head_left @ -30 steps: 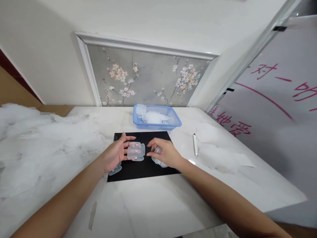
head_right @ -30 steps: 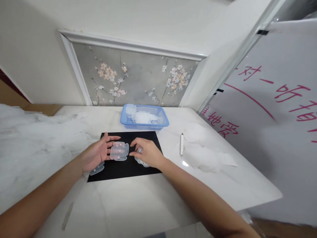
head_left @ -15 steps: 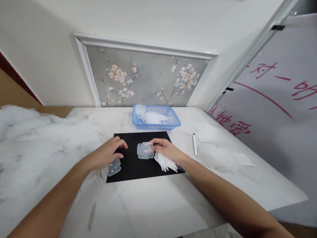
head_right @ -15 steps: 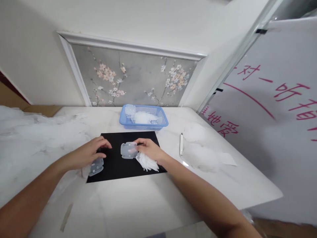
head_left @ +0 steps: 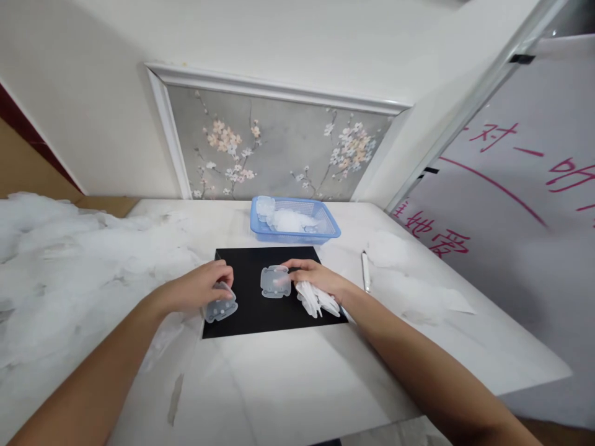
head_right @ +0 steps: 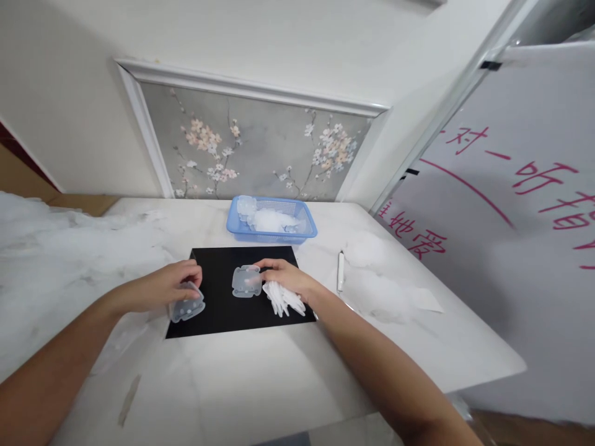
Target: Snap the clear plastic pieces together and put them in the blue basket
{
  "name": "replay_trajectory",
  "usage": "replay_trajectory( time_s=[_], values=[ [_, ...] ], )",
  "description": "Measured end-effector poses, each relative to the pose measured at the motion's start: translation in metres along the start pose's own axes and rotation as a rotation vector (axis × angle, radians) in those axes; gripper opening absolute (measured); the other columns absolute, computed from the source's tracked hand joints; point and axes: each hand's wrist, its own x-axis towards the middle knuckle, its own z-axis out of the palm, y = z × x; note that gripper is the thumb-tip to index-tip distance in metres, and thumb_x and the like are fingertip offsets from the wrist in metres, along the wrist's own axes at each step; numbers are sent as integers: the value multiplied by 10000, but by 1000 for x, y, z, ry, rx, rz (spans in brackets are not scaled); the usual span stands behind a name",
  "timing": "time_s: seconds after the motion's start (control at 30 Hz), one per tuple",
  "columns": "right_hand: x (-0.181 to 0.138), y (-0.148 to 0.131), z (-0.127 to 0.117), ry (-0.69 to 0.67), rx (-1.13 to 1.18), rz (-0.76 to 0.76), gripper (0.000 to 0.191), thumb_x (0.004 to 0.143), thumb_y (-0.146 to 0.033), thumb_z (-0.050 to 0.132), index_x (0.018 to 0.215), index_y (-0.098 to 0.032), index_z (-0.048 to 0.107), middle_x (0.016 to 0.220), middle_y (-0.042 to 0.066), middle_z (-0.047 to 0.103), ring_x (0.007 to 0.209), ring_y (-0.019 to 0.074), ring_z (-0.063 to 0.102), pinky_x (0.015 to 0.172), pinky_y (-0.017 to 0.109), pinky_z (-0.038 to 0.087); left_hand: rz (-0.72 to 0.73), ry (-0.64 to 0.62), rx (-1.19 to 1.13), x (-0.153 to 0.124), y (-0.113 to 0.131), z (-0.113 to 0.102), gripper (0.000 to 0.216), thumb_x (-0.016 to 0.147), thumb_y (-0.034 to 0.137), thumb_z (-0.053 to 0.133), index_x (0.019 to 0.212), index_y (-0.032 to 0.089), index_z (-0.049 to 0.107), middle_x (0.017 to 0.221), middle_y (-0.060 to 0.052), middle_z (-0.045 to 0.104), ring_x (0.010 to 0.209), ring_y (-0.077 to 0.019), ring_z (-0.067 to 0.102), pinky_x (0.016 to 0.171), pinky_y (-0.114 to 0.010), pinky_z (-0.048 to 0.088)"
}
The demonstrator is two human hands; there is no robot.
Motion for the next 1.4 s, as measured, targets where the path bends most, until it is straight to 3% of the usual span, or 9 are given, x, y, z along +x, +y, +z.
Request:
replay_trajectory(
  time_s=[0.3,0.5,1.17,1.3,1.4],
  values=[
    [6,4,-3,-2,24,-7,331,626,-224,702,949,-160,667,519,-52,600,396,76,456,412,213,287,-69,92,-544,13,5,17,246,770,421,624,813,216,495,710,12,623,662,-166,576,605,-273,402],
    [4,3,-2,6,50,-9,324,624,-215,687,942,-154,665,582,-36,642,407,71,461,425,216,295,-201,152,-761,19,7,24,358,739,442,653,976,208,521,825,-30,699,712,-196,656,665,-325,475],
    [3,1,1,48,45,-6,343,583,-251,776,892,-155,662,568,-46,612,438,69,458,458,211,311,-220,135,-825,19,12,24,451,703,505,687,1013,194,586,869,-40,681,782,-223,655,680,-339,460],
    [4,5,1,28,66,-67,420,547,-386,825,853,-164,644,562,-41,594,457,80,457,466,213,324,-231,133,-852,18,15,24,430,726,498,676,1014,193,580,862,-34,677,798,-220,650,712,-350,477],
    [3,8,2,64,15,-131,468,616,-591,753,772,-173,611,534,-49,507,460,88,424,461,228,310,-233,136,-952,18,17,26,369,754,460,677,998,199,586,891,-39,686,821,-217,662,754,-359,495]
  ],
)
